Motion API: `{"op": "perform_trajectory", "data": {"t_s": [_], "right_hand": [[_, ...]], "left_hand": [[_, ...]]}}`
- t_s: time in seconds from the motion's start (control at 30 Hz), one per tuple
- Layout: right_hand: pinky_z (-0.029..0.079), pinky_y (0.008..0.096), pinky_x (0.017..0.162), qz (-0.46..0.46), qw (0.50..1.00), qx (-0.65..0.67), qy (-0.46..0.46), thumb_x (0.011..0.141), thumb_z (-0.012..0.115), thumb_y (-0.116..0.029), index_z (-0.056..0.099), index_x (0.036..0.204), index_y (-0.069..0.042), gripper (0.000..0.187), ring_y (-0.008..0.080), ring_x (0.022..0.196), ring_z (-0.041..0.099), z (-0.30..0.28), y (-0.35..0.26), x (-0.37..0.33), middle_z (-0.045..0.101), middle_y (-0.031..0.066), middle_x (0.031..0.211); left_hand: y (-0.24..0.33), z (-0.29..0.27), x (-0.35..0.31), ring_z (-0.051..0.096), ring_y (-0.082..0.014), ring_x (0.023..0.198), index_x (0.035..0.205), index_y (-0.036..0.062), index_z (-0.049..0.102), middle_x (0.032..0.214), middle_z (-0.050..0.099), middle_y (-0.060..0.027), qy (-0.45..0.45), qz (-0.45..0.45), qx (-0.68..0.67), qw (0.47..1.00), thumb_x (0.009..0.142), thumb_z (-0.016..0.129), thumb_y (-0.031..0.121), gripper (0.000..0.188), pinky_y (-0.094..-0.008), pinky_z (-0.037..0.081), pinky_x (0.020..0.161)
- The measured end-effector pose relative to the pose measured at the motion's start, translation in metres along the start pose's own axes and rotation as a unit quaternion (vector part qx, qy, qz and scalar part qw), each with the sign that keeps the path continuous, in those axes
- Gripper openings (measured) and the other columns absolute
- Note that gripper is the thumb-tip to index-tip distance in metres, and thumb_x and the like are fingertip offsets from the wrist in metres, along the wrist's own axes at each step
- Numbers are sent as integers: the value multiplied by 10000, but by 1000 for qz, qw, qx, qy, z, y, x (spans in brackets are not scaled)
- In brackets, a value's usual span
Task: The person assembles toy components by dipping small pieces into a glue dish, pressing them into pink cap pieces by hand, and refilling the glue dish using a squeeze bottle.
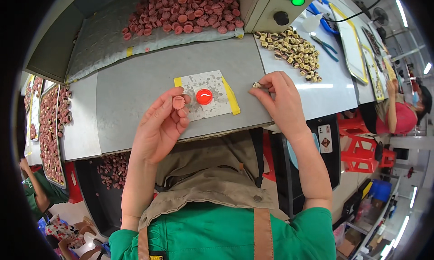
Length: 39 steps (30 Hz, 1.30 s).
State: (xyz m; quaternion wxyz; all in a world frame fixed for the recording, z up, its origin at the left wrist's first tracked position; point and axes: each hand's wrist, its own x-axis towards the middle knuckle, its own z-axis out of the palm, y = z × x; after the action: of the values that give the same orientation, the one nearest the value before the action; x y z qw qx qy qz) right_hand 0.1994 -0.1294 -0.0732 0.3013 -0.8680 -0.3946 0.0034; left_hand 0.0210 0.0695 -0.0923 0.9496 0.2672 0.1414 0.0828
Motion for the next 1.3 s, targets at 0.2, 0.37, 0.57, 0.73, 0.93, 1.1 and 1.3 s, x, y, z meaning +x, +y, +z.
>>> {"op": "perform_trajectory", "data": {"t_s": [0.2, 0.37, 0.57, 0.73, 0.93, 1.1, 1.3], "right_hand": [[459, 282, 693, -37, 999, 4, -29, 788, 684, -99, 587, 1026, -26, 267, 190, 775, 548, -8, -14, 2, 567, 73, 943], [466, 308, 744, -123, 990, -15, -62, 852, 566, -5, 614, 1019, -18, 174, 240, 857, 588, -13, -6, 2, 590, 100, 937], [462, 302, 736, -87, 990, -46, -103, 850, 581, -28, 611, 1017, -13, 171, 253, 824, 586, -15, -14, 10, 587, 104, 908], [476, 298, 707, -49, 991, -20, -121, 847, 592, -38, 614, 1003, -15, 159, 224, 806, 588, -12, -20, 13, 592, 92, 909], [478, 303, 695, -154, 979, 34, -127, 818, 629, -35, 612, 991, -16, 176, 217, 794, 581, 12, -62, 17, 585, 94, 900], [471, 362, 692, -249, 961, -48, -111, 768, 663, -74, 577, 912, -47, 170, 274, 792, 553, 33, -69, 25, 542, 86, 827], [472, 364, 688, -272, 955, -61, -104, 769, 661, -77, 578, 906, -49, 163, 283, 787, 553, 38, -65, 28, 540, 79, 823]], "left_hand": [[2, -3, -4, 572, -100, 849, 1251, -14, 469, 1074, 560, -93, 8, 12, -17, 1000, 966, 483, 153, 331, -239, 498, 770], [3, -5, -3, 575, -101, 858, 1263, -23, 459, 1085, 561, -99, -19, -7, -38, 999, 968, 475, 146, 340, -240, 503, 773], [3, -6, -5, 580, -100, 872, 1268, -22, 457, 1110, 565, -100, -10, 7, -35, 999, 966, 483, 150, 349, -244, 505, 785], [1, -14, -6, 587, -94, 884, 1262, 4, 475, 1105, 571, -78, -42, 16, -33, 998, 957, 505, 136, 334, -225, 489, 807], [3, -4, -8, 584, -78, 884, 1238, 30, 507, 1074, 590, -48, 8, 22, 1, 1000, 939, 544, 127, 316, -218, 475, 801], [0, -7, -7, 582, -80, 897, 1228, 29, 510, 1068, 595, -34, 0, 29, 7, 1000, 939, 545, 127, 307, -220, 470, 811], [-1, -5, -8, 568, -72, 920, 1224, 30, 511, 1057, 595, -18, 11, 42, 46, 998, 944, 541, 141, 302, -207, 454, 811]]}}
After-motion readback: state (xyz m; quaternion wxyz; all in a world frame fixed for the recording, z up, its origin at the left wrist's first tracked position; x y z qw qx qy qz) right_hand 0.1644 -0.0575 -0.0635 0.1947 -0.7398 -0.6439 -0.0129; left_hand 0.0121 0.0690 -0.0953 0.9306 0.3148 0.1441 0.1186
